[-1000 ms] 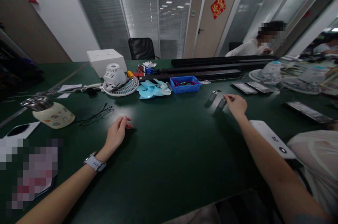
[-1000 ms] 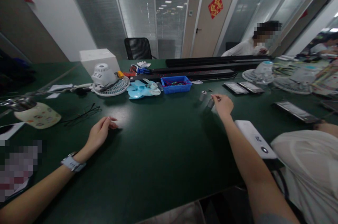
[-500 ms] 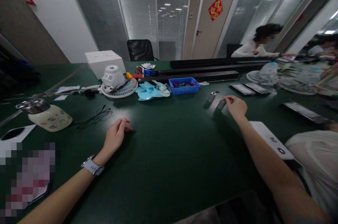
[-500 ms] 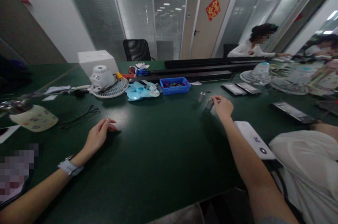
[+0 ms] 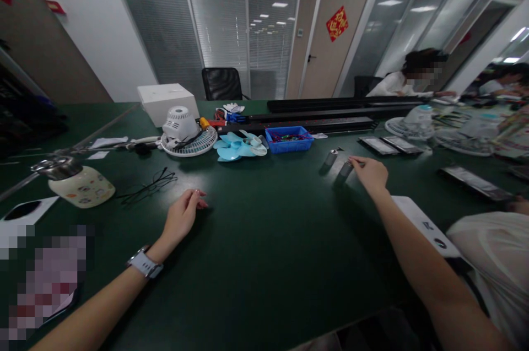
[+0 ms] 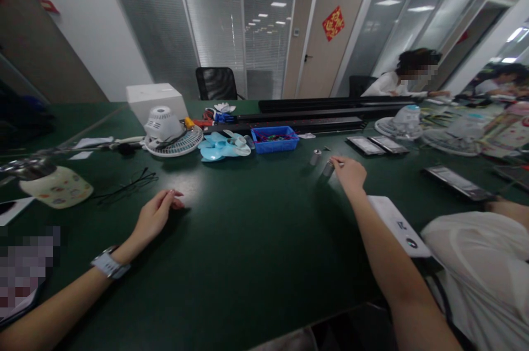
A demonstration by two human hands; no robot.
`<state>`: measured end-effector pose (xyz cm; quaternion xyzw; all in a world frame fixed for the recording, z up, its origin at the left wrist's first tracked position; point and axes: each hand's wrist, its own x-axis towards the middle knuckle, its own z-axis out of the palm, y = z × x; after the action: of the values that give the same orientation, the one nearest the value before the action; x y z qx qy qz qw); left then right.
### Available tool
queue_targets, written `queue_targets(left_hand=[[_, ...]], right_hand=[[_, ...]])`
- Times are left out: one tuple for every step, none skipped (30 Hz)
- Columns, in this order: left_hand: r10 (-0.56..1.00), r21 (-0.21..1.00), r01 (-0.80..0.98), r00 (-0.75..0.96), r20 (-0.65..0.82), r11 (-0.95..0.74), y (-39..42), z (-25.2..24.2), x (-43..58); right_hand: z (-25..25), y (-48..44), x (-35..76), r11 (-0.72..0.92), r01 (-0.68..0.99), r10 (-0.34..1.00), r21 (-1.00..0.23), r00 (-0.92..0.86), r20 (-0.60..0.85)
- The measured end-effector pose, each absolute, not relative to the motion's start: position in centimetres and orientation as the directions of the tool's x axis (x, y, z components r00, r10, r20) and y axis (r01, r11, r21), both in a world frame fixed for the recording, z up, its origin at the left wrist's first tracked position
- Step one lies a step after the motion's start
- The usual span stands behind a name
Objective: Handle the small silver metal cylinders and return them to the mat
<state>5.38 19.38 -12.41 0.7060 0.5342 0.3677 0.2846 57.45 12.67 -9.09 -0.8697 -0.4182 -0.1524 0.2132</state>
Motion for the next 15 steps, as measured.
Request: queue_targets(left_hand=[[0.964,0.792,0.549,0.159,0.214,-0.266,19.3,-12.3,5.4],[0.964,0.79,0.552,0.157,0.213,-0.265,19.3,-12.3,5.4],[0.965,0.789,0.555,0.156,0.212,-0.263,19.2,-12.2,5.4],[0.965,0.787,0.559,0.155,0.211,-0.262,19.2,-12.1,5.5],[0.965,0.784,0.562,0.155,0.211,-0.262,19.1,-12.0,5.5],[0.965,0.782,0.566,0.155,0.21,-0.261,19.1,-11.9,5.6],[0.965,0.781,0.568,0.154,0.211,-0.261,19.0,-11.8,5.6],[0.965,0.781,0.567,0.154,0.212,-0.262,18.9,-11.7,5.7],[0.964,0.782,0.564,0.154,0.216,-0.265,18.9,-11.6,5.7],[0.963,0.781,0.563,0.154,0.221,-0.269,18.9,-11.6,5.7],[0.962,0.779,0.564,0.156,0.225,-0.274,18.9,-11.6,5.7],[0.96,0.775,0.568,0.159,0.228,-0.278,18.9,-11.6,5.7],[0.959,0.768,0.575,0.164,0.23,-0.282,18.9,-11.6,5.7],[0.959,0.763,0.581,0.167,0.23,-0.284,19.0,-11.7,5.6],[0.959,0.758,0.588,0.168,0.226,-0.282,19.0,-11.7,5.6]], right_hand=[[-9.0,12.7,57.3,-0.561,0.797,0.669,-0.225,0.596,0.444],[-9.0,12.7,57.2,-0.562,0.801,0.675,-0.208,0.589,0.444],[-9.0,12.7,57.1,-0.566,0.801,0.678,-0.196,0.587,0.443],[-9.1,12.7,57.0,-0.57,0.8,0.679,-0.19,0.588,0.44],[-9.1,12.7,57.0,-0.572,0.798,0.678,-0.188,0.59,0.439],[-9.2,12.7,57.1,-0.571,0.799,0.679,-0.191,0.59,0.437],[-9.3,12.7,57.1,-0.566,0.801,0.682,-0.194,0.588,0.435],[-9.4,12.6,57.2,-0.559,0.805,0.688,-0.198,0.584,0.43],[-9.5,12.5,57.3,-0.546,0.814,0.7,-0.198,0.573,0.426],[-9.4,12.3,57.4,-0.526,0.829,0.713,-0.192,0.552,0.432],[-9.3,12.2,57.5,-0.503,0.845,0.719,-0.181,0.526,0.454],[-9.1,12.0,57.6,-0.48,0.862,0.716,-0.165,0.493,0.494],[-8.9,12.0,57.6,-0.458,0.877,0.702,-0.145,0.457,0.546],[-8.5,12.1,57.6,-0.44,0.889,0.683,-0.123,0.42,0.598],[-8.1,12.4,57.5,-0.43,0.897,0.667,-0.099,0.39,0.635]])
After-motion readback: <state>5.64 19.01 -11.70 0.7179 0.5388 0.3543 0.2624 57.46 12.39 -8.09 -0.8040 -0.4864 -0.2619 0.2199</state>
